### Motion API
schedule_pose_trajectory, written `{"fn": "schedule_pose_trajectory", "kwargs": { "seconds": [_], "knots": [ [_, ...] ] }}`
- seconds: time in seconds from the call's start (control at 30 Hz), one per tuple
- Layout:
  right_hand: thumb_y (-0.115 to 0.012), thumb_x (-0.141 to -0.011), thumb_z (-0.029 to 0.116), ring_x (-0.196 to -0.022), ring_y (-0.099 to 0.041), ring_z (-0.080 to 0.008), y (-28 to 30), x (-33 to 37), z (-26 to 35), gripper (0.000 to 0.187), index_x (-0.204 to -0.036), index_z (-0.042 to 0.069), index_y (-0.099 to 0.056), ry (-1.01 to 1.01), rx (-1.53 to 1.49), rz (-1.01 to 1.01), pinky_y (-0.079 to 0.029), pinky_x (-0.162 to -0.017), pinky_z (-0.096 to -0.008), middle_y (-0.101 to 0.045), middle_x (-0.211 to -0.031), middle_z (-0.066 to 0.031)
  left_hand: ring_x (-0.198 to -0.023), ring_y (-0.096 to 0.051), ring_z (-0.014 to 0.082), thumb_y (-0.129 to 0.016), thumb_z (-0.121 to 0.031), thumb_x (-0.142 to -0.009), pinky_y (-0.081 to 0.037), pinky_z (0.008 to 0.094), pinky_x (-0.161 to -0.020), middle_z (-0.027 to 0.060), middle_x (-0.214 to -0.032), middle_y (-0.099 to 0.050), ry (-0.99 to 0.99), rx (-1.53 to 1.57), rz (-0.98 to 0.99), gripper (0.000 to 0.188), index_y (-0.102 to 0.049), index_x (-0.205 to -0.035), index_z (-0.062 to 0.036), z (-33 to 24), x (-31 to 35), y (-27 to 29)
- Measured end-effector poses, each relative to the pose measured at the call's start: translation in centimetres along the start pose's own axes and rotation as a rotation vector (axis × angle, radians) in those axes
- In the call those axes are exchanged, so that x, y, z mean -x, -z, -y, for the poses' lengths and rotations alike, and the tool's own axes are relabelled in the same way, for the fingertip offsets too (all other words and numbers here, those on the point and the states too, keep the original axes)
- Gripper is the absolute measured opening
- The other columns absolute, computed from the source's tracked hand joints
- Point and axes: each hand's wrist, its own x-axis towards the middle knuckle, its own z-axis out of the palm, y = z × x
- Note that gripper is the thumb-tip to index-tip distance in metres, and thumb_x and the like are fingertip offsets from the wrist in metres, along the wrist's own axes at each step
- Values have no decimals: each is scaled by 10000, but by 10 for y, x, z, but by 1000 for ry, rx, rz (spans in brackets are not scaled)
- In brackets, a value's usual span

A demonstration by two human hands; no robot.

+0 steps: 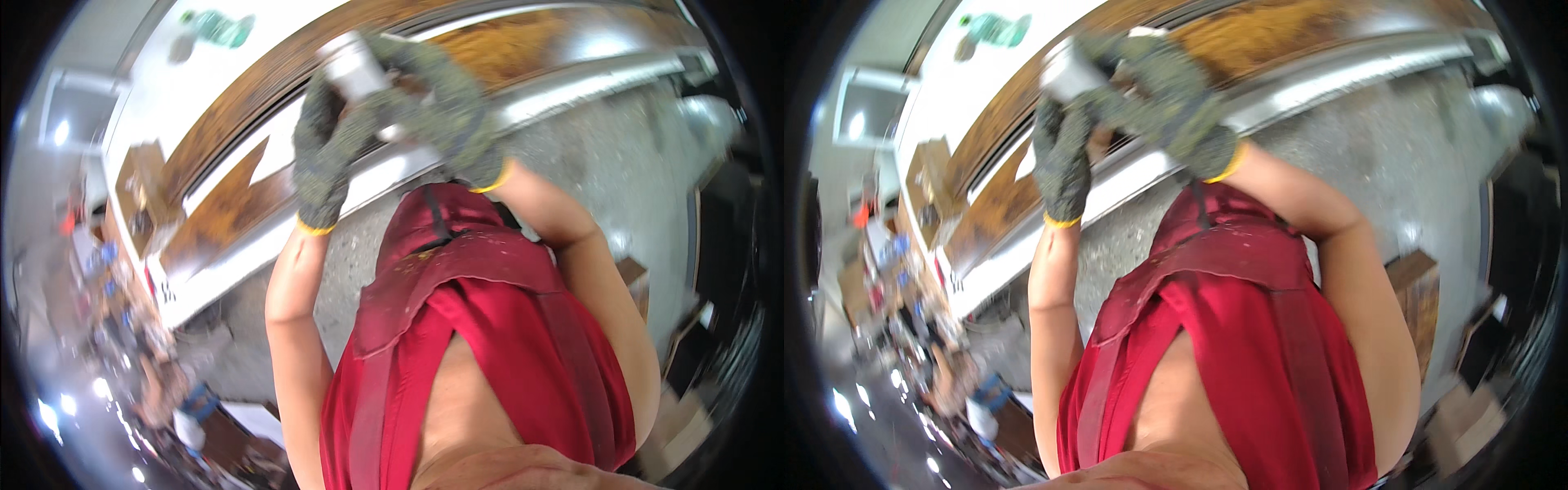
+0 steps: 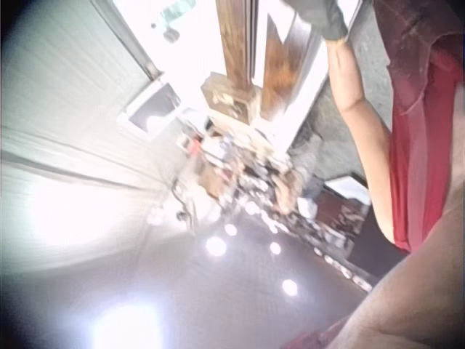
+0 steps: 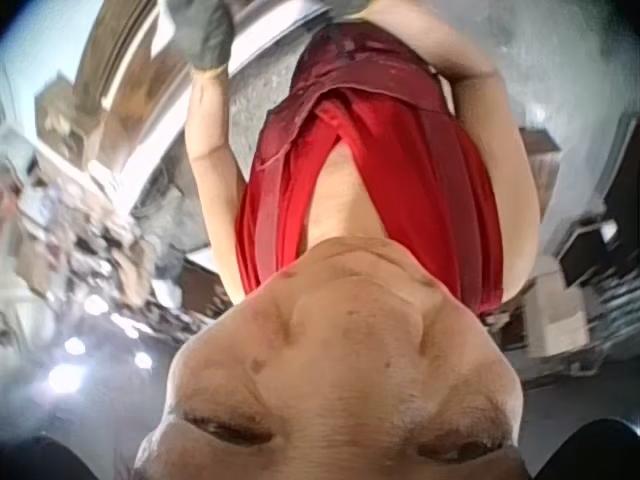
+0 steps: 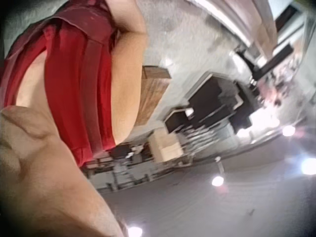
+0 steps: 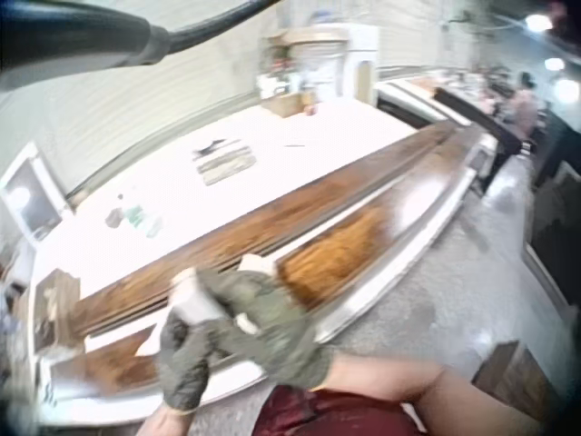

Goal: The person polishes several wooden slats by hand using a white sponge and a cloth, then applies a substance from a container to the edge of a slat using a small tool.

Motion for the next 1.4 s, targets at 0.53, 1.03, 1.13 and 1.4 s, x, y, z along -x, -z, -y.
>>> {"fn": "schedule_pose_trajectory", "kwargs": {
  "seconds": [0.53, 1.03, 1.13, 1.4],
  "knots": [
    [-531, -910, 510, -1232, -498, -377, -21, 4, -79, 551, -1318, 142, -588, 162, 1318, 222, -366, -1037, -537, -533, -1369, -130, -1070, -618, 252, -474, -431, -998, -509, 366, -907, 177, -1171, -649, -212, -251, -218, 583, -503, -1319, 55, 78, -3, 177],
    [-621, -875, 221, -1029, -643, -276, 123, -2, -82, 289, -1140, 116, -670, 351, 1111, 69, -522, -874, -409, -670, -1112, -117, -1001, -622, 217, -623, -391, -925, -488, 355, -884, 114, -1102, -680, -145, -259, -174, 546, -534, -1303, -8, 72, -20, 159],
    [-624, -890, 276, -1123, -589, -280, -9, 35, -86, 339, -1199, 137, -630, 367, 1041, 345, -486, -943, -409, -602, -1223, -107, -1063, -599, 232, -546, -386, -973, -494, 379, -906, 145, -1199, -619, -181, -377, -193, 528, -508, -1322, 8, 83, -49, 134],
    [-632, -928, 422, -1373, -443, -290, 157, -7, -94, 498, -1357, 193, -521, 755, 1281, 129, -392, -1125, -410, -422, -1518, -83, -947, -635, 212, -592, -400, -925, -498, 350, -840, 121, -1074, -683, -45, -162, -162, 522, -536, -1268, -11, 65, -43, 120]
  ]
}}
